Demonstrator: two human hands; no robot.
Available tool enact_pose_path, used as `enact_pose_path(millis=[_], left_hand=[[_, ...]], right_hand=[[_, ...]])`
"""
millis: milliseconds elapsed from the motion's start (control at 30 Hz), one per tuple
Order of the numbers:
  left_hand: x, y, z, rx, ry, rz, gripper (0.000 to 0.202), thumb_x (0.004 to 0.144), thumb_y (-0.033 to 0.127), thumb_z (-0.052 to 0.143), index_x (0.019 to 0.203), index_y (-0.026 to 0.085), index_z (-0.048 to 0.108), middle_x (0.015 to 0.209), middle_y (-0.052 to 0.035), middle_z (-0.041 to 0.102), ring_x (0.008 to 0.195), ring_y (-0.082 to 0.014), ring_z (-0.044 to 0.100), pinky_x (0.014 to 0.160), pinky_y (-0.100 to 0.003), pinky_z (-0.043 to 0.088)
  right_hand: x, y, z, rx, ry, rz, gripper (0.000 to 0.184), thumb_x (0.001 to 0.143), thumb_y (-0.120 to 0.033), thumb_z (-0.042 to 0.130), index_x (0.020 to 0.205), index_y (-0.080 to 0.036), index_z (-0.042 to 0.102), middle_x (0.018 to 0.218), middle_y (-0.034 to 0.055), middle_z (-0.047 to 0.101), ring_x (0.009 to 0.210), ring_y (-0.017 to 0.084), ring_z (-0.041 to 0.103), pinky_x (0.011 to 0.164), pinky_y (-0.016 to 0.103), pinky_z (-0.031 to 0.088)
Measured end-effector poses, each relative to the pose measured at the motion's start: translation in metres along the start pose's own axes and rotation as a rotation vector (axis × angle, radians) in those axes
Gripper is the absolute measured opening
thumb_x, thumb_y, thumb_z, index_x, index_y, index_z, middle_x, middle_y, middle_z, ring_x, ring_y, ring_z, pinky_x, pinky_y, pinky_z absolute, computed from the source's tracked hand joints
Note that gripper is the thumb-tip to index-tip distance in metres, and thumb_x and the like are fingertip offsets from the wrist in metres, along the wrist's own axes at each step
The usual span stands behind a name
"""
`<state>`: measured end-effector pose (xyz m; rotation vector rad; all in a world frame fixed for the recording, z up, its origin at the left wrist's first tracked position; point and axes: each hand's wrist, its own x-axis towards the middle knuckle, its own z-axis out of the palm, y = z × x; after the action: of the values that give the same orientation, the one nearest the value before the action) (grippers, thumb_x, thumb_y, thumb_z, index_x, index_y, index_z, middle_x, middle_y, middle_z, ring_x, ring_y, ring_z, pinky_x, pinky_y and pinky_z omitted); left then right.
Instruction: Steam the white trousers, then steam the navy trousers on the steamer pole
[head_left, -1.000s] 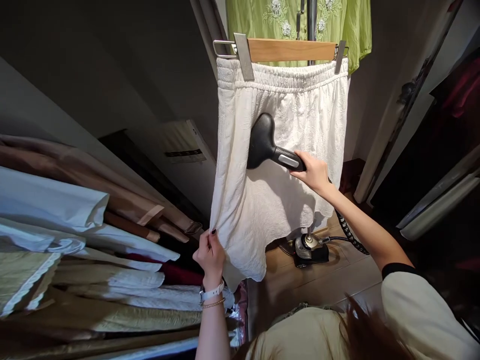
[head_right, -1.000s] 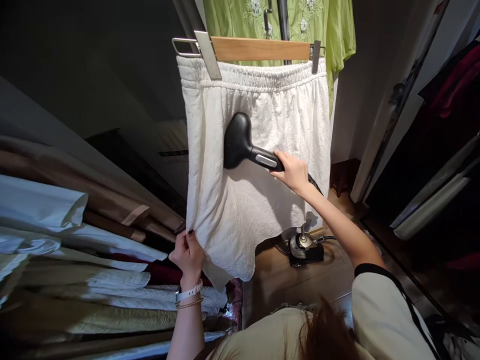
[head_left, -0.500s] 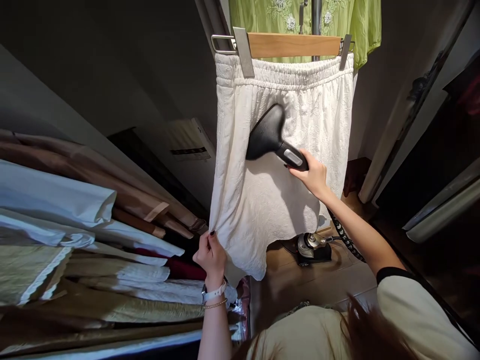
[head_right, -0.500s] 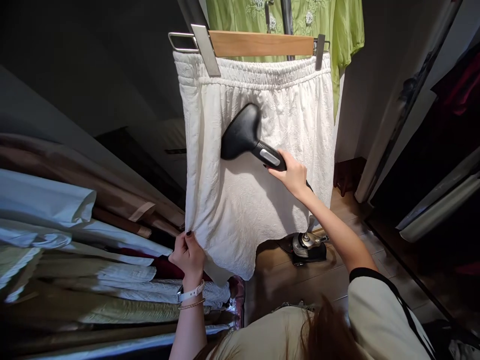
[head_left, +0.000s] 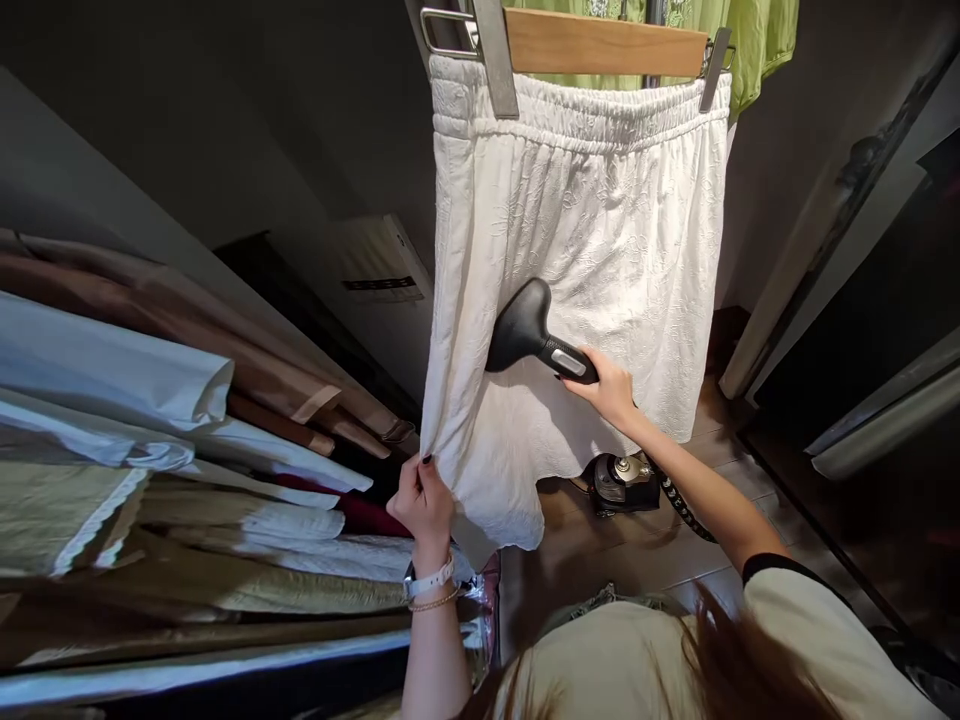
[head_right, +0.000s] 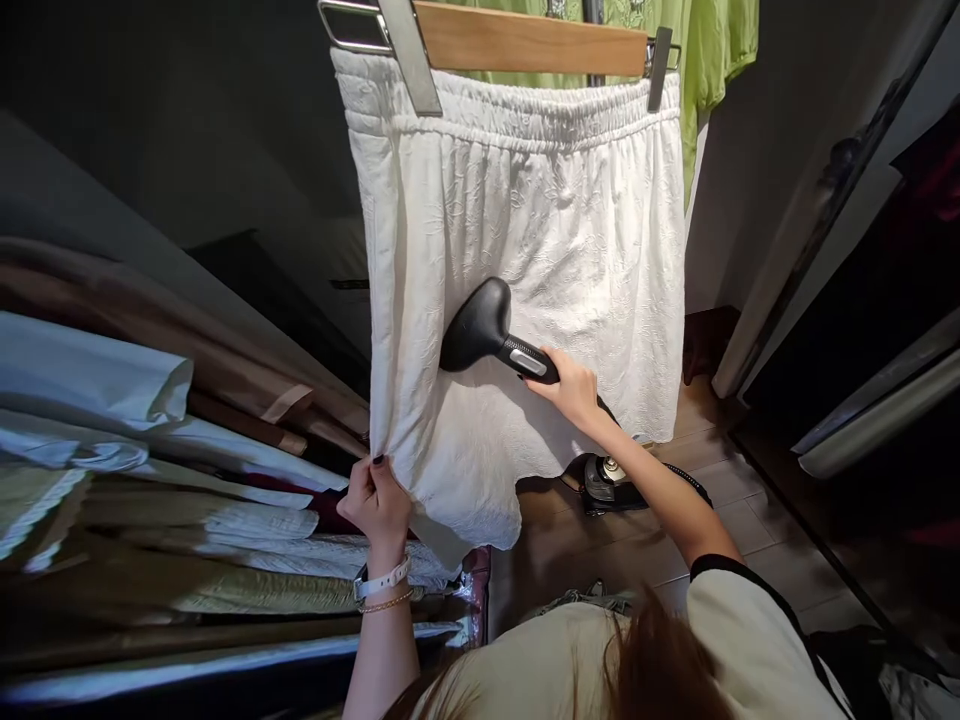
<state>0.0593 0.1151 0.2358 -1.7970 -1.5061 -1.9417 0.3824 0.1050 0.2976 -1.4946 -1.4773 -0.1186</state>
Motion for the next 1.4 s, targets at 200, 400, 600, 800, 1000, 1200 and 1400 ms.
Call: enact_pose_path(millis=[200,400,600,800,1000,1200,1400], left_hand=[[-0.003,-0.001,-0.003,0.014,0.001,-0.037,0.055,0.096,0.060,0.047,0.085,0.012,0.071,0.058,-0.0007,0.056,0.048,-0.0068,0.036,0.053,-0.021,0.027],[0.009,-0.004,-0.018,0.127,0.097,-0.002,0.054,0.096,0.059,0.046,0.086,0.013,0.072,0.069,-0.0080,0.067,0.056,-0.0117,0.051,0.059,-0.024,0.034],[0.020,0.005,-0.034,0.181,0.170,-0.046,0.051,0.097,0.059,0.044,0.087,0.016,0.070,0.079,-0.0112,0.069,0.072,-0.0193,0.059,0.070,-0.030,0.040],[0.018,0.006,-0.036,0.164,0.189,-0.036,0.053,0.098,0.060,0.042,0.091,0.014,0.069,0.083,-0.0117,0.069,0.073,-0.0180,0.059,0.070,-0.029,0.039],[0.020,0.012,-0.041,0.141,0.205,-0.057,0.051,0.099,0.058,0.043,0.092,0.014,0.068,0.082,-0.0099,0.068,0.070,-0.0160,0.056,0.068,-0.027,0.036],[0.026,0.016,-0.041,0.143,0.202,-0.066,0.050,0.098,0.056,0.045,0.091,0.013,0.070,0.076,-0.0086,0.066,0.065,-0.0155,0.053,0.065,-0.027,0.034],[0.027,0.004,-0.035,0.141,0.139,-0.049,0.044,0.096,0.053,0.048,0.093,0.015,0.070,0.085,-0.0107,0.070,0.072,-0.0176,0.058,0.070,-0.028,0.038]], right_hand=[[0.057,-0.016,-0.040,-0.135,0.178,-0.194,0.050,0.085,-0.047,0.066,0.129,-0.024,0.063,0.117,0.0043,0.074,0.098,0.025,0.071,0.078,0.032,0.054],[0.085,-0.033,-0.063,-0.286,0.175,-0.279,0.051,0.092,-0.053,0.056,0.133,-0.023,0.059,0.113,0.0063,0.073,0.096,0.025,0.067,0.074,0.029,0.050],[0.076,-0.033,-0.059,-0.338,0.059,-0.298,0.052,0.093,-0.054,0.058,0.135,-0.022,0.059,0.109,0.0075,0.070,0.096,0.026,0.064,0.070,0.029,0.044],[0.044,-0.022,-0.031,-0.363,-0.084,-0.261,0.048,0.091,-0.048,0.065,0.132,-0.022,0.062,0.102,0.0084,0.070,0.087,0.025,0.063,0.064,0.030,0.039],[0.018,0.003,0.006,-0.329,-0.166,-0.139,0.047,0.089,-0.036,0.069,0.133,-0.023,0.061,0.106,0.0085,0.072,0.089,0.026,0.066,0.062,0.029,0.040],[-0.013,0.020,0.026,-0.163,-0.156,0.015,0.046,0.087,-0.040,0.070,0.130,-0.026,0.063,0.113,0.0065,0.075,0.092,0.027,0.071,0.067,0.032,0.048],[-0.036,0.000,0.014,0.058,0.019,0.086,0.047,0.083,-0.050,0.070,0.123,-0.026,0.065,0.112,0.0058,0.077,0.099,0.030,0.073,0.079,0.038,0.055]])
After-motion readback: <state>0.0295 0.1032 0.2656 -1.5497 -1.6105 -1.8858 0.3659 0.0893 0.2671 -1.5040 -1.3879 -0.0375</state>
